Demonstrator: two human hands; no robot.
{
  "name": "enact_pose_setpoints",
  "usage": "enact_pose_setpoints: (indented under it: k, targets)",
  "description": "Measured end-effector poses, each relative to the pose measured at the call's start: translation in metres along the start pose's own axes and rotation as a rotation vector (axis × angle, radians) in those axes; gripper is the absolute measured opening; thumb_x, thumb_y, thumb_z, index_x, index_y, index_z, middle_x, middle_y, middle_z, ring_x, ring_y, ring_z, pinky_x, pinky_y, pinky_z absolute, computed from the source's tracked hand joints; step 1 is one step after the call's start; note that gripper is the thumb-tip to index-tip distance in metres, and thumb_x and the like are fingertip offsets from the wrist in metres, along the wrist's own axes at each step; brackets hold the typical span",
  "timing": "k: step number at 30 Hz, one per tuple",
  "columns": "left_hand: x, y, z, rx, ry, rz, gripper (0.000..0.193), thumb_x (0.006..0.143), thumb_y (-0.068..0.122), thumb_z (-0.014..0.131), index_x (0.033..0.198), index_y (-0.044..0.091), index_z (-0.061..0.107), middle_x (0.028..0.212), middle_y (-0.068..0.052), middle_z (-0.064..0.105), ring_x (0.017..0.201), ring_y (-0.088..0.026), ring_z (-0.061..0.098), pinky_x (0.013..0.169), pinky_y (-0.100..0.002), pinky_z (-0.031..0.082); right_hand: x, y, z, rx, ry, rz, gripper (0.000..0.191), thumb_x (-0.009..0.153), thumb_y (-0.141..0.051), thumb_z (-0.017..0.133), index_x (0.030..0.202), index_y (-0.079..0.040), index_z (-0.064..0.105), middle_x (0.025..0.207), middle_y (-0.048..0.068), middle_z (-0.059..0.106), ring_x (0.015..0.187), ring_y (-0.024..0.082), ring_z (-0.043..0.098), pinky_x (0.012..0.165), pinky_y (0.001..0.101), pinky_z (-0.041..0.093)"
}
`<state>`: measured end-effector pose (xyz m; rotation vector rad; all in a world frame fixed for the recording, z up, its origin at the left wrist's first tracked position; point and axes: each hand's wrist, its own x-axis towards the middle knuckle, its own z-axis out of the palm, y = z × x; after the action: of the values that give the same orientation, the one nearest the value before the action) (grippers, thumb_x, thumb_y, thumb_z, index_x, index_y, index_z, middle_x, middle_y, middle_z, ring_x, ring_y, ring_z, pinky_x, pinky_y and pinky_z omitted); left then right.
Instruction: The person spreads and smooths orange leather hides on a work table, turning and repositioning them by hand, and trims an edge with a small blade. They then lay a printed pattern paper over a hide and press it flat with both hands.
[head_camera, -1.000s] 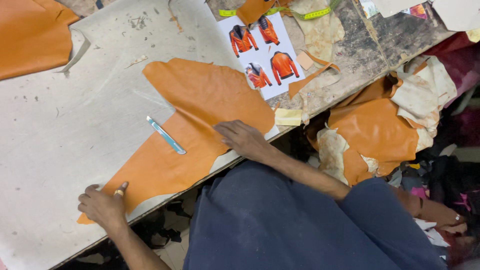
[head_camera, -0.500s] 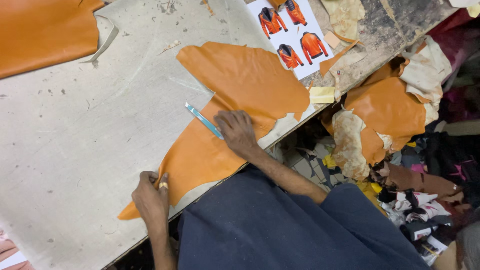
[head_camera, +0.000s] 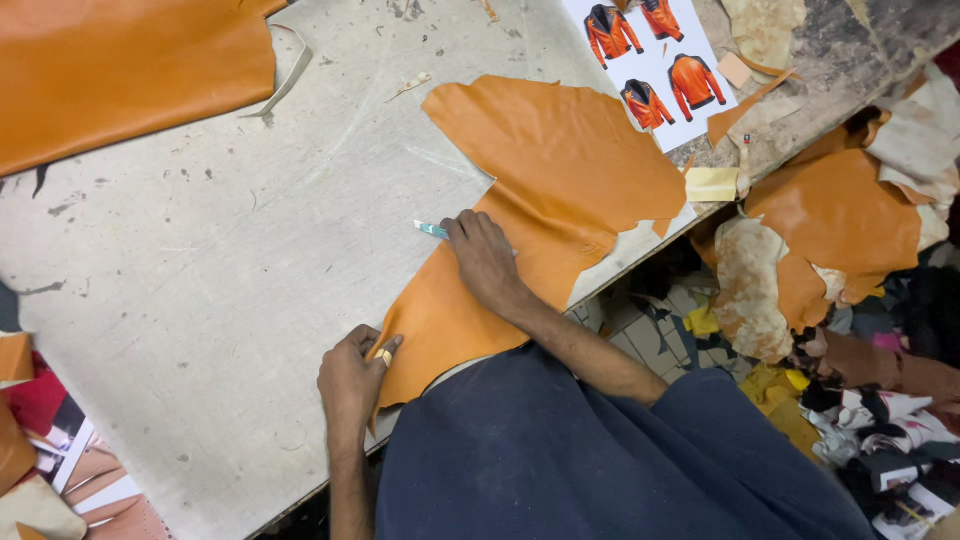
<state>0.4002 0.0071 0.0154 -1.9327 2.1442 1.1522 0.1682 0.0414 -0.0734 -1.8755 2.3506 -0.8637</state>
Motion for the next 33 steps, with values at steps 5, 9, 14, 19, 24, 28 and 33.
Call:
enact_pose_setpoints:
  k: [5, 9, 14, 19, 24, 28, 33]
  targets:
    - [-0.002, 0.001, -0.013, -0.012, -0.008, 0.04, 0.034, 0.083, 0.04, 0.08, 0.098, 0.01, 0.079, 0.068, -0.01, 0.074, 0.056, -0.022, 0.068, 0.059, -0.039, 0.051, 0.002, 0.008, -0.019, 0.746, -0.17, 0.345, 0.02, 0.094, -0.002, 0.053, 0.113, -0.004, 0.057, 0.108, 0.013, 0.055, 0.087, 0.03, 0.069, 0.078, 0.0392, 0.058]
    - [-0.006, -0.006, -0.04, 0.008, 0.011, 0.019, 0.033, 0.083, 0.041, 0.081, 0.1, 0.013, 0.081, 0.067, -0.009, 0.074, 0.053, -0.021, 0.064, 0.056, -0.037, 0.049, -0.01, 0.035, -0.049, 0.409, 0.142, 0.228, 0.018, 0.097, -0.007, 0.066, 0.113, 0.001, 0.061, 0.108, 0.017, 0.064, 0.096, 0.038, 0.066, 0.084, 0.0435, 0.053]
    - [0.002, -0.035, -0.088, 0.08, 0.137, -0.106, 0.034, 0.084, 0.042, 0.08, 0.109, 0.02, 0.08, 0.07, -0.001, 0.073, 0.047, -0.02, 0.057, 0.046, -0.041, 0.046, -0.044, 0.056, -0.077, 0.284, 0.126, 0.256, 0.03, 0.097, -0.015, 0.072, 0.125, -0.005, 0.065, 0.11, 0.014, 0.067, 0.096, 0.033, 0.07, 0.082, 0.0405, 0.055]
    - [0.044, -0.079, -0.111, 0.396, 0.433, 0.122, 0.047, 0.08, 0.051, 0.09, 0.105, 0.012, 0.083, 0.07, -0.015, 0.072, 0.061, -0.03, 0.065, 0.06, -0.042, 0.049, -0.06, 0.047, -0.082, 0.12, -0.07, 0.314, 0.044, 0.092, -0.023, 0.075, 0.134, -0.015, 0.067, 0.092, 0.013, 0.061, 0.081, 0.033, 0.065, 0.071, 0.0445, 0.052]
    - [0.087, -0.122, -0.091, 0.338, 0.465, 0.076, 0.046, 0.078, 0.048, 0.089, 0.104, 0.01, 0.082, 0.076, -0.015, 0.073, 0.069, -0.034, 0.069, 0.065, -0.045, 0.051, -0.063, 0.048, -0.065, 0.066, -0.043, 0.318, 0.045, 0.094, -0.025, 0.073, 0.137, -0.017, 0.065, 0.093, 0.012, 0.063, 0.084, 0.032, 0.066, 0.072, 0.0451, 0.053]
    - [0.097, -0.15, -0.085, 0.352, 0.561, 0.113, 0.045, 0.082, 0.048, 0.09, 0.097, 0.006, 0.081, 0.077, -0.016, 0.074, 0.069, -0.036, 0.068, 0.069, -0.045, 0.05, -0.063, 0.072, -0.056, -0.063, 0.039, 0.246, 0.04, 0.096, -0.024, 0.072, 0.134, -0.015, 0.065, 0.098, 0.013, 0.066, 0.089, 0.034, 0.067, 0.072, 0.0468, 0.054]
    - [0.093, -0.174, -0.082, 0.231, 0.631, 0.041, 0.038, 0.086, 0.038, 0.089, 0.096, 0.003, 0.078, 0.077, -0.018, 0.072, 0.071, -0.037, 0.067, 0.068, -0.046, 0.05, -0.024, 0.139, -0.09, -0.208, 0.154, 0.303, 0.041, 0.107, -0.024, 0.067, 0.141, -0.001, 0.058, 0.119, 0.024, 0.063, 0.112, 0.042, 0.061, 0.092, 0.0532, 0.05]
